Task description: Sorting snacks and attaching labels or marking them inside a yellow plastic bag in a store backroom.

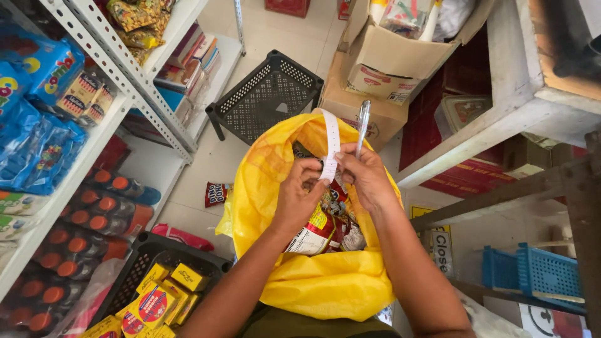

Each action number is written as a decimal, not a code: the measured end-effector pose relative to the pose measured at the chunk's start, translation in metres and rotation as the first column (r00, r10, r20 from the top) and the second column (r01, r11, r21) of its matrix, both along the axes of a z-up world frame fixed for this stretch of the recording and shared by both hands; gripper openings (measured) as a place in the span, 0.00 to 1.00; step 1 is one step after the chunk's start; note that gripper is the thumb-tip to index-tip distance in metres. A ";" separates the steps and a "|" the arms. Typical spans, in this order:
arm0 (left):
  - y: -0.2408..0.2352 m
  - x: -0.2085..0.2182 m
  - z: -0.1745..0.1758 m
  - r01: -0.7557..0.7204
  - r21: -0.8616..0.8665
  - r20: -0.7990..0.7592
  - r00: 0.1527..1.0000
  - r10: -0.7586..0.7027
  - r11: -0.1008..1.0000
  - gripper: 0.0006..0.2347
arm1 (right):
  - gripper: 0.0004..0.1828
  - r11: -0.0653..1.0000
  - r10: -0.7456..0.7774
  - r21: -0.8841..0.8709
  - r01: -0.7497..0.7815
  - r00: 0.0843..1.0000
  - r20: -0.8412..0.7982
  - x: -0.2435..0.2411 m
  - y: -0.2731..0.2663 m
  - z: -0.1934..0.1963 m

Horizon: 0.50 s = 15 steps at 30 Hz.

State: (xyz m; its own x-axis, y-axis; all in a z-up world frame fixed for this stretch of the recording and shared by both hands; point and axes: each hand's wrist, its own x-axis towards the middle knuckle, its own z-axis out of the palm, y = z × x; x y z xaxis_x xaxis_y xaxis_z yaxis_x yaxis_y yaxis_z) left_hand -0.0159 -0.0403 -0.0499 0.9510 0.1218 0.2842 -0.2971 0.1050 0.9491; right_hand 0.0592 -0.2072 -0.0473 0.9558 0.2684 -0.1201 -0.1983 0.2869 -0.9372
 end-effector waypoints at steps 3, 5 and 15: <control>0.001 -0.005 0.016 0.037 -0.129 -0.152 0.987 -0.056 0.991 0.18 | 0.05 0.999 0.035 0.031 -0.036 0.999 0.035 -0.005 0.002 0.009; 0.001 -0.003 -0.001 0.054 -0.101 -0.156 0.985 -0.069 0.993 0.18 | 0.05 0.999 0.031 0.023 -0.032 0.999 0.034 -0.008 0.002 0.007; 0.002 0.007 -0.014 0.134 -0.418 -0.338 0.895 -0.291 0.898 0.15 | 0.06 0.995 -0.001 -0.103 0.016 0.990 0.143 -0.021 0.005 0.009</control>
State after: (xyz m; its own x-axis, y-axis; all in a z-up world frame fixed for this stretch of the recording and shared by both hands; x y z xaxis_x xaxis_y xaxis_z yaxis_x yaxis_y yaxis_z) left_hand -0.0088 -0.0387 -0.0643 0.9883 -0.0743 -0.1329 0.1522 0.4930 0.8566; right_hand 0.0381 -0.2021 -0.0379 0.9674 0.2532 -0.0093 -0.0587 0.1881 -0.9804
